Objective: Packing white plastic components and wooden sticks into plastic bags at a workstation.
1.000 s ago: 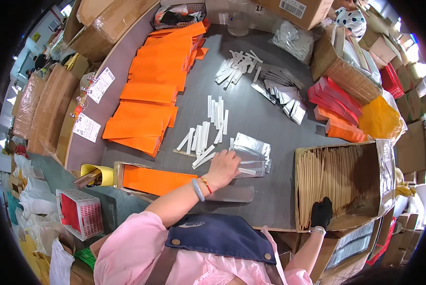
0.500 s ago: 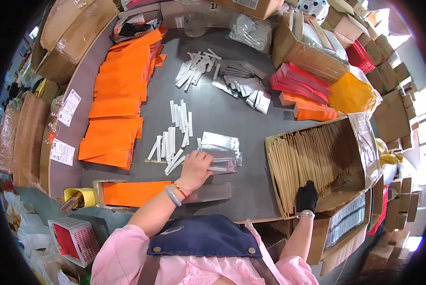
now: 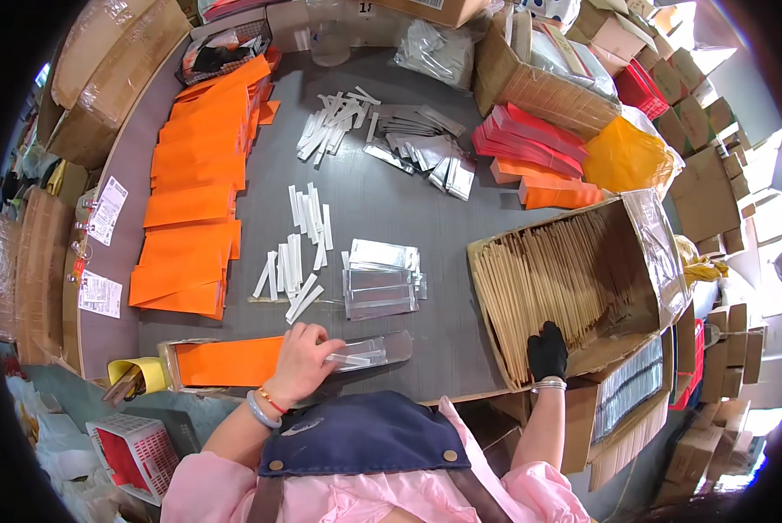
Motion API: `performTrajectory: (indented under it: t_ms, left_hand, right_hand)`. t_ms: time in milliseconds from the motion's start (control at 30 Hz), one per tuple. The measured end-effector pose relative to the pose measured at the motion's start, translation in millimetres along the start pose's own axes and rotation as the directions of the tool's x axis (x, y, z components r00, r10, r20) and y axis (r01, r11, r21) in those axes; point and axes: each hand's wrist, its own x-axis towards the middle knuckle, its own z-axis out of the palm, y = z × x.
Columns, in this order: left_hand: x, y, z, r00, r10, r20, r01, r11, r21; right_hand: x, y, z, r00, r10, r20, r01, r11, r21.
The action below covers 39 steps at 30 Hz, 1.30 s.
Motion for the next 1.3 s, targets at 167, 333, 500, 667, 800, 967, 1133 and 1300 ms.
performTrajectory:
  t_ms: [167,333,500,667,800,967,1133,1300]
  left_hand:
    - [-6,-3,9,0.998,0.046,-0.044,-0.044,0.998,0.044]
    - [-10,-9,7,0.996,0.046,-0.078,-0.04,0.996,0.074]
    - [-18,-8,-1,0.996,0.018,-0.087,-0.014,0.999,0.044]
    - [-29,-14,-27,0.996,-0.081,-0.041,0.081,0.997,-0.009]
    - [-45,-25,-27,0.998,-0.05,-0.037,0.053,0.995,0.086]
    - [-31,-12,-1,0.999,0.008,-0.052,-0.008,1.0,-0.004]
    - [-28,-9,-4,0.995,-0.042,-0.093,0.049,0.996,0.079]
    - [-11,-11,7,0.99,0.026,-0.137,-0.021,0.999,0.039]
  right_hand:
    - [5,-1,-5,0.983,0.126,0.13,-0.13,0.991,0.022]
    - [10,-16,-30,0.93,0.367,0.021,-0.365,0.929,-0.069]
    - [4,-65,-23,0.964,-0.264,-0.003,0.259,0.942,0.215]
    - [-23,-148,7,0.772,-0.567,0.288,0.445,0.805,0.393]
    - [-32,-164,36,0.611,-0.686,0.394,0.642,0.721,0.26]
    - [-50,-213,60,0.545,-0.787,0.288,0.55,0.595,0.586]
    - [-36,-180,80,0.782,-0.581,0.223,0.388,0.735,0.556]
    - [-73,-247,81,0.673,-0.639,0.373,0.057,0.547,0.835]
